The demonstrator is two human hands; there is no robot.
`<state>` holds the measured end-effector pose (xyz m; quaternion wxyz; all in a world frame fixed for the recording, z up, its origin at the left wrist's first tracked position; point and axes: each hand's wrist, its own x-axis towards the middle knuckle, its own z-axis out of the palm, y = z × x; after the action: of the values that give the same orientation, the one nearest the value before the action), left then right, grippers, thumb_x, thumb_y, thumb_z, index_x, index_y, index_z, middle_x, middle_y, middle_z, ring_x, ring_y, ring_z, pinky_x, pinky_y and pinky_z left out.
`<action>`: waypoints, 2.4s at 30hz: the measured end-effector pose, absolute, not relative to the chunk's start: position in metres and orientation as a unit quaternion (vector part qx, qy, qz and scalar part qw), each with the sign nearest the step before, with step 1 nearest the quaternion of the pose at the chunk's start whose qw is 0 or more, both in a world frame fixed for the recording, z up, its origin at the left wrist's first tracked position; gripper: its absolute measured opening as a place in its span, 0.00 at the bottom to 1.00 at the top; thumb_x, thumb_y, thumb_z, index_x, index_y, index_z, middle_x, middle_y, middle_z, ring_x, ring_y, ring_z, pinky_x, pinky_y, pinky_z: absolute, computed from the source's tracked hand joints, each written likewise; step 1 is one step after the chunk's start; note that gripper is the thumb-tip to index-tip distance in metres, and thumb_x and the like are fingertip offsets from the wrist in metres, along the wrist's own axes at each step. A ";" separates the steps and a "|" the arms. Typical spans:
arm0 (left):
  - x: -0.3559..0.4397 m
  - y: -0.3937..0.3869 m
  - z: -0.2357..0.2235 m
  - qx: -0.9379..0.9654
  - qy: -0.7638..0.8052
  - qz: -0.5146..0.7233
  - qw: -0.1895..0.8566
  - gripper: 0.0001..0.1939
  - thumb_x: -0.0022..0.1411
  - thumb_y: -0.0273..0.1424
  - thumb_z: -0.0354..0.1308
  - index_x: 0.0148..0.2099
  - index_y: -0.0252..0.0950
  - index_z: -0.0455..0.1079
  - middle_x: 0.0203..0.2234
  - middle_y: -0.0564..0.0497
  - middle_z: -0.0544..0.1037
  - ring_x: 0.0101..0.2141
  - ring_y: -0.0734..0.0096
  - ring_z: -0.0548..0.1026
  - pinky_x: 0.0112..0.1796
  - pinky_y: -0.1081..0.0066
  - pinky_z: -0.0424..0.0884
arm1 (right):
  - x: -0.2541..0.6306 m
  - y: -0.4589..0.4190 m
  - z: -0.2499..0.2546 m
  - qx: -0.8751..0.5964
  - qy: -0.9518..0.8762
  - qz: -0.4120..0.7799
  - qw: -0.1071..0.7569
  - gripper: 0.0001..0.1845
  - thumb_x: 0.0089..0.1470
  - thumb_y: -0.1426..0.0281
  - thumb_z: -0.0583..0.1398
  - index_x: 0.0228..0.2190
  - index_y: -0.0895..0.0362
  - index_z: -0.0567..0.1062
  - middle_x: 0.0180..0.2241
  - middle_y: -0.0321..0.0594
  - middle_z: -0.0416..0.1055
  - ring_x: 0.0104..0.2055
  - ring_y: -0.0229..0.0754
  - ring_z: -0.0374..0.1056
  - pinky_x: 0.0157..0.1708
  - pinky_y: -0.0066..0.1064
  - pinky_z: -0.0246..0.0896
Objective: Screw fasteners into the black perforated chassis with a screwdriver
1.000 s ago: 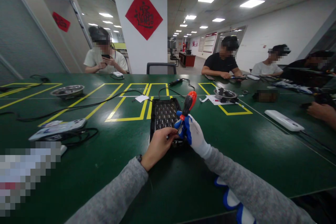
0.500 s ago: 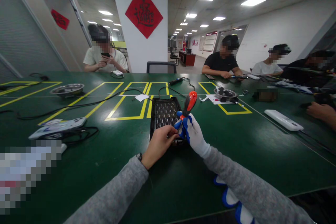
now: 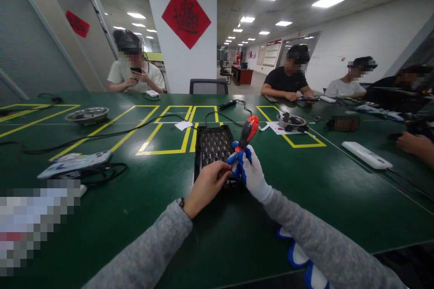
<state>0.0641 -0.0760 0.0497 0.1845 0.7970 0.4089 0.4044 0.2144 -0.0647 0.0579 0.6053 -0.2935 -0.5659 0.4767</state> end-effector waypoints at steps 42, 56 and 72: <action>0.066 -0.076 0.053 0.798 0.429 0.377 0.191 0.06 0.62 0.30 0.51 0.35 0.34 0.67 0.29 0.51 0.72 0.30 0.71 0.70 0.32 0.73 0.64 | 0.215 -0.063 0.059 -0.270 -0.547 0.543 0.578 0.16 0.56 0.61 0.54 0.45 0.54 0.65 0.28 0.34 0.67 0.21 0.29 0.59 0.20 0.21 0.56; 0.064 -0.075 0.051 0.803 0.398 0.390 0.209 0.02 0.58 0.25 0.56 0.35 0.34 0.68 0.31 0.52 0.74 0.32 0.71 0.71 0.34 0.73 0.66 | 0.216 -0.062 0.058 -0.271 -0.557 0.526 0.583 0.18 0.56 0.60 0.53 0.46 0.55 0.67 0.27 0.35 0.68 0.22 0.30 0.60 0.20 0.22 0.57; 0.065 -0.074 0.049 0.786 0.414 0.406 0.216 0.04 0.56 0.26 0.59 0.36 0.34 0.70 0.31 0.52 0.76 0.31 0.72 0.73 0.34 0.74 0.67 | 0.217 -0.063 0.059 -0.271 -0.554 0.530 0.582 0.21 0.56 0.58 0.53 0.48 0.55 0.66 0.28 0.36 0.67 0.22 0.30 0.60 0.20 0.23 0.58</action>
<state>0.0645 -0.0741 0.0491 0.2158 0.7855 0.4137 0.4065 0.2167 -0.0633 0.0588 0.5822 -0.2714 -0.5537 0.5299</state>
